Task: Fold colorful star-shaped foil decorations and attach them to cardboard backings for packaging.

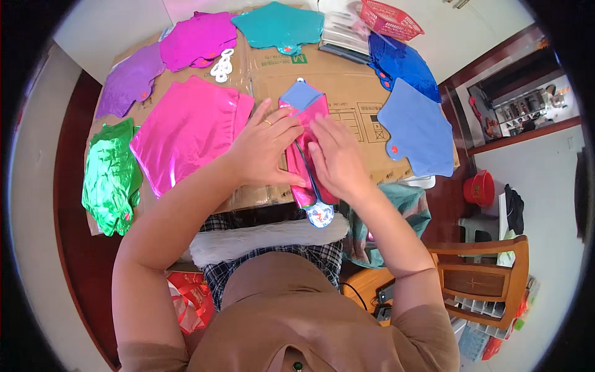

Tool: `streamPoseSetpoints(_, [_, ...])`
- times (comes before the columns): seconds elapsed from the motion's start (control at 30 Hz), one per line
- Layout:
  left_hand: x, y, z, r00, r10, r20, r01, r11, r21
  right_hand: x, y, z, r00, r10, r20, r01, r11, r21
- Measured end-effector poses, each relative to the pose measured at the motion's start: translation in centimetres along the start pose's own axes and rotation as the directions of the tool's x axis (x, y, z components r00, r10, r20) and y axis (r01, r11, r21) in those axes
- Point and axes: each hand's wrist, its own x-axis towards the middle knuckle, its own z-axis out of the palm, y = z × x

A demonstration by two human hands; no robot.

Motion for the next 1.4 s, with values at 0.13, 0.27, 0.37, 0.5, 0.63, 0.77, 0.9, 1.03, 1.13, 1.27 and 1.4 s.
streamPoseSetpoints(0.13, [0.1, -0.1, 0.0, 1.0, 0.021, 0.001, -0.021, 1.0, 0.018, 1.0, 2.0, 0.7, 0.985, 0.007, 0.171, 0.027, 0.979, -0.2])
streamPoseSetpoints(0.27, [0.1, 0.2, -0.3, 0.999, -0.016, 0.05, 0.015, 1.0, 0.003, 0.8, 2.4, 1.3, 0.971, 0.058, 0.232, 0.003, 0.967, -0.255])
streamPoseSetpoints(0.37, [-0.2, 0.0, 0.0, 0.999, -0.03, 0.033, 0.03, 1.0, 0.002, 0.7, 2.0, 0.7, 0.971, 0.03, 0.237, 0.03, 0.969, -0.244])
streamPoseSetpoints(0.5, [-0.2, 0.4, -0.1, 0.998, -0.052, 0.028, 0.052, 0.999, 0.009, 0.4, 3.1, -1.5, 0.917, 0.372, 0.143, -0.399, 0.852, 0.338])
streamPoseSetpoints(0.63, [-0.3, 0.5, -0.2, 0.997, -0.069, 0.024, 0.069, 0.998, -0.008, 2.1, 3.4, -3.5, 0.651, 0.637, 0.414, -0.755, 0.484, 0.442])
streamPoseSetpoints(0.77, [-0.3, 0.4, 0.1, 0.991, -0.13, 0.035, 0.132, 0.991, -0.038, 5.0, 2.6, -4.1, 0.471, 0.568, 0.675, -0.871, 0.42, 0.255])
streamPoseSetpoints(0.9, [-0.6, 0.1, 0.0, 0.988, -0.15, 0.039, 0.152, 0.986, -0.064, 5.2, 2.6, -1.9, 0.468, 0.557, 0.686, -0.88, 0.364, 0.305])
streamPoseSetpoints(1.03, [-0.6, -0.7, 0.0, 0.97, -0.148, -0.194, 0.109, 0.974, -0.199, 4.0, 1.2, -1.5, 0.603, 0.501, 0.621, -0.784, 0.226, 0.579])
streamPoseSetpoints(1.13, [-0.4, 1.7, -1.0, 0.631, -0.754, -0.184, 0.312, 0.464, -0.829, 3.3, -0.8, -3.7, 0.685, 0.49, 0.539, -0.65, 0.075, 0.757])
streamPoseSetpoints(1.27, [-0.7, 4.0, -3.6, 0.789, -0.483, 0.381, 0.204, -0.379, -0.903, 1.8, -3.1, -5.1, 0.777, 0.477, 0.411, -0.525, 0.132, 0.84])
streamPoseSetpoints(1.4, [-0.7, 6.4, -6.1, 0.797, -0.49, 0.352, 0.296, -0.19, -0.936, 0.6, -4.2, -5.8, 0.83, 0.43, 0.355, -0.44, 0.116, 0.89])
